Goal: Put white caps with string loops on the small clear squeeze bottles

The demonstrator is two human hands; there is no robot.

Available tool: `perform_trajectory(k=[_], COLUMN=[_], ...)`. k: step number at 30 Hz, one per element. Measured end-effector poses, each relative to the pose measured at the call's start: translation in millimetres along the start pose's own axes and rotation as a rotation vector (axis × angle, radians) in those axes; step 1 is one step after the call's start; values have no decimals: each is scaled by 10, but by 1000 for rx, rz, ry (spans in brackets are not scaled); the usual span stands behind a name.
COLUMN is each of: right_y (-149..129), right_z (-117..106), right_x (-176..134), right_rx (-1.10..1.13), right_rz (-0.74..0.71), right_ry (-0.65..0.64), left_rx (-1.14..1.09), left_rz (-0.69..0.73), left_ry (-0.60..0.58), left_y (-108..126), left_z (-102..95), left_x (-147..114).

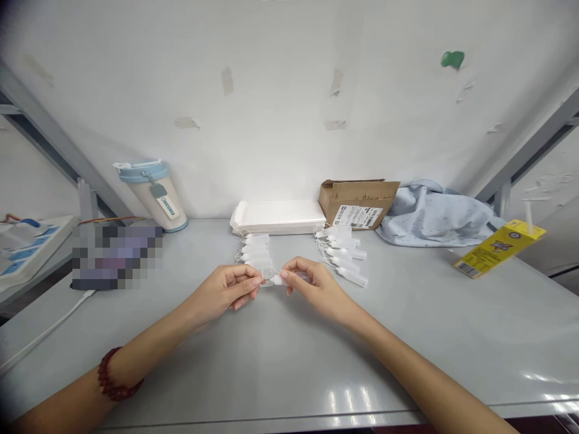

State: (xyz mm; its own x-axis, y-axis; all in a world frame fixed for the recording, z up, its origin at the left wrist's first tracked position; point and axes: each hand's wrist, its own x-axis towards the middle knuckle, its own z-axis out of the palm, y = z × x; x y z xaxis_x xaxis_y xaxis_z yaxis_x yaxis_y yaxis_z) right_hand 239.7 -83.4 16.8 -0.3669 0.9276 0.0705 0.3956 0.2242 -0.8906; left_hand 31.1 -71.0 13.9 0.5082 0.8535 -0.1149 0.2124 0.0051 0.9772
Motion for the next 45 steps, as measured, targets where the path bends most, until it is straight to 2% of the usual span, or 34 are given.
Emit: perform_trajectory(k=[15,45], right_y=[33,86], right_z=[76,175], right_x=[-11,-32], right_rx=[-62,-57], right_rz=[-11,-28], right_ry=[-19,-40], left_rx=[77,52], left_rz=[-22,-79], left_ry=[-11,-56], left_y=[-54,-64], left_z=[13,46], left_x=[8,-1])
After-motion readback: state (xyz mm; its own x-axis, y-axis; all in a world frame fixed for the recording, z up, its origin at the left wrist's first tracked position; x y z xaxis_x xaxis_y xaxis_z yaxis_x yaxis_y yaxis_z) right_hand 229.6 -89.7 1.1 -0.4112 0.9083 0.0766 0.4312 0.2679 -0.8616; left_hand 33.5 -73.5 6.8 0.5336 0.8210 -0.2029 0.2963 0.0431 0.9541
